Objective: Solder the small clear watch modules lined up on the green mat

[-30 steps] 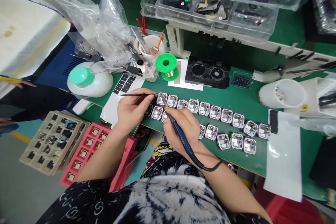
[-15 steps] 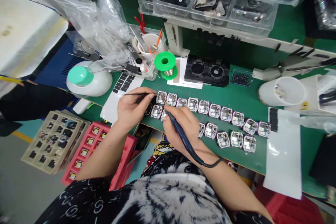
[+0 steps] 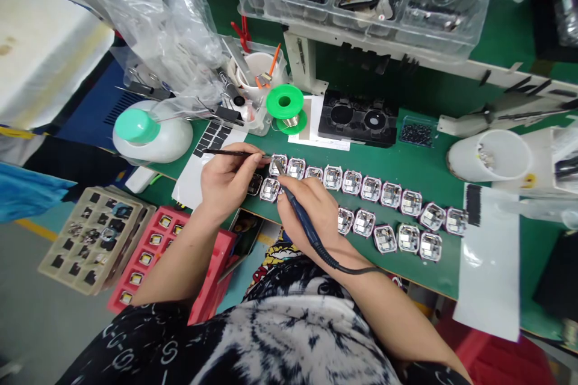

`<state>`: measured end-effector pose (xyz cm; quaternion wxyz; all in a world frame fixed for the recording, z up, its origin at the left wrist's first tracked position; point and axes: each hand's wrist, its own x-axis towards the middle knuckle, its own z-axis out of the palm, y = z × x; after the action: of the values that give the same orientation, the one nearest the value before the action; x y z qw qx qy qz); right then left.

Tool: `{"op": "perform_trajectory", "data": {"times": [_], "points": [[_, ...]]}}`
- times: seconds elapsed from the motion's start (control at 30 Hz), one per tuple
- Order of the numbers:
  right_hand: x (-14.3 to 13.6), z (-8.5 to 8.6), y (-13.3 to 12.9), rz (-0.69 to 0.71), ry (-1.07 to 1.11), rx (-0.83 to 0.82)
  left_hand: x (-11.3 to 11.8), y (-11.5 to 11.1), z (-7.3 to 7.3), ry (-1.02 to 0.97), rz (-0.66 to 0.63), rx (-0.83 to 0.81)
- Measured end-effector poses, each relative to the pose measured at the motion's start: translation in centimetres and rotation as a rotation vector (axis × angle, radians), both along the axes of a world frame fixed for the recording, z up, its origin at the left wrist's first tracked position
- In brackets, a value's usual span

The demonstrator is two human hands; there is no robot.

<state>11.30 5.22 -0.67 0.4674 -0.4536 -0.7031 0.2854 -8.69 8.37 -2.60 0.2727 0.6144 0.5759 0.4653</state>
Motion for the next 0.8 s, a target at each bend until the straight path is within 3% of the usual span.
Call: {"op": "perform_trajectory", "data": {"times": [0.8], "points": [[-0.27, -0.08, 0.31, 0.02, -0.081, -0.054, -0.03, -0.03, -0.21, 0.005, -0.002, 0.01]]}}
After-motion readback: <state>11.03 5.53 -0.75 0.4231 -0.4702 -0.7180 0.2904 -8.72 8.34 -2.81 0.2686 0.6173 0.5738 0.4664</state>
